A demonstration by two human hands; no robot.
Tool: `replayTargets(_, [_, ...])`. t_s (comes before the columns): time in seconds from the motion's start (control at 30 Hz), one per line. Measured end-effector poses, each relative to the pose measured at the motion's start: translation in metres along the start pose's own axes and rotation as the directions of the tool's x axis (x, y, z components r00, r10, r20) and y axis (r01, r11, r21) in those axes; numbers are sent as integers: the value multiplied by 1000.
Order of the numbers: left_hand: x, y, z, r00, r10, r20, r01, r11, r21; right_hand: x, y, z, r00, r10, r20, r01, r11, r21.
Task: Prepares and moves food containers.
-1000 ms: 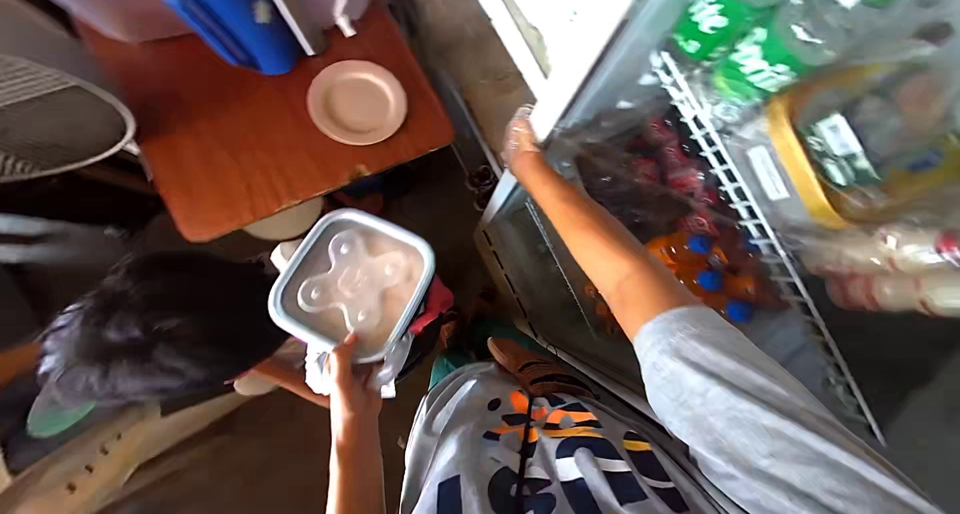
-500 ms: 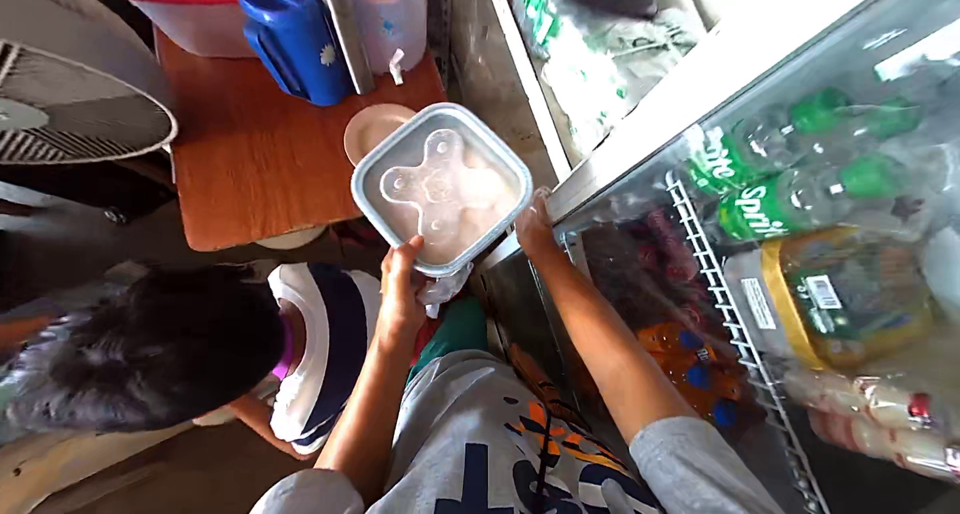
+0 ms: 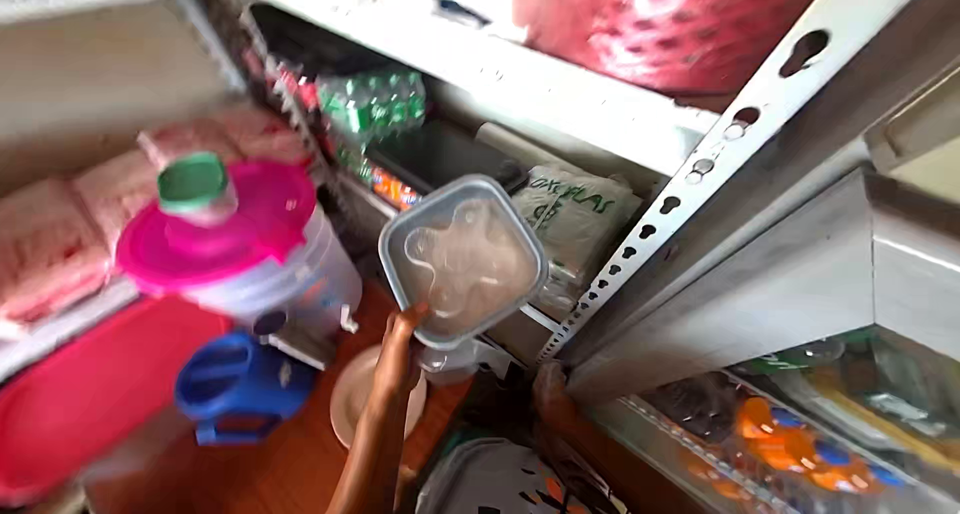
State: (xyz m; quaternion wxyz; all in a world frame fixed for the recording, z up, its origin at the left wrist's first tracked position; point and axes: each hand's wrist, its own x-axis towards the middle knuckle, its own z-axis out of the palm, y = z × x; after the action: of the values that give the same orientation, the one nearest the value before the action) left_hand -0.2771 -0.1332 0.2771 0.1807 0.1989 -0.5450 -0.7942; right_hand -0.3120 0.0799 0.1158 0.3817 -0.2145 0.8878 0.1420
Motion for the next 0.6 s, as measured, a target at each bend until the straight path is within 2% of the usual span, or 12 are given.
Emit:
replayTargets(0.03, [12, 8, -8, 998, -28, 64, 27, 1000, 14, 5, -2, -4, 995, 93, -46, -78, 965, 252])
replayTargets(0.07, [23, 14, -15, 989, -53, 135, 50, 998, 25, 9, -5, -5, 977, 192, -90, -121, 853, 507])
replayTargets(0.13, [45, 23, -22, 962, -87, 260, 84, 996, 23, 13, -12, -12, 930, 354, -103, -117, 548, 829])
replayTargets(0.17, [55, 24, -21, 943, -103, 316, 103, 995, 15, 12, -14, -18, 917, 393, -71, -118, 437, 892])
replayTargets(0.23, [73, 21, -18, 891, -147, 430, 143, 989, 41, 8, -16, -23, 949, 316, -17, -177, 574, 799])
replayTargets(0.27, [80, 18, -17, 857, -173, 486, 165, 984, 60, 11, -18, -23, 945, 327, -8, -190, 569, 800])
replayTargets(0.3, [88, 12, -15, 820, -193, 538, 183, 980, 72, 14, -22, -21, 932, 363, -21, -175, 499, 849])
replayTargets(0.4, [87, -3, -3, 764, -221, 606, 241, 969, 50, 12, -28, -19, 846, 532, -44, 1, 81, 997])
replayTargets(0.43, [81, -8, -1, 756, -222, 616, 255, 966, 35, 5, -28, -22, 851, 523, -49, -15, 118, 993])
replayTargets(0.47, [74, -11, 1, 759, -203, 619, 243, 970, 20, -4, -27, -24, 877, 478, -58, -69, 243, 968])
replayTargets(0.53, [63, -15, 5, 773, -144, 617, 204, 979, -28, -14, -23, -29, 906, 418, -64, -112, 381, 918])
replayTargets(0.6, [57, -18, 4, 787, -90, 611, 155, 986, -54, -10, -20, -23, 952, 297, -72, -142, 639, 756])
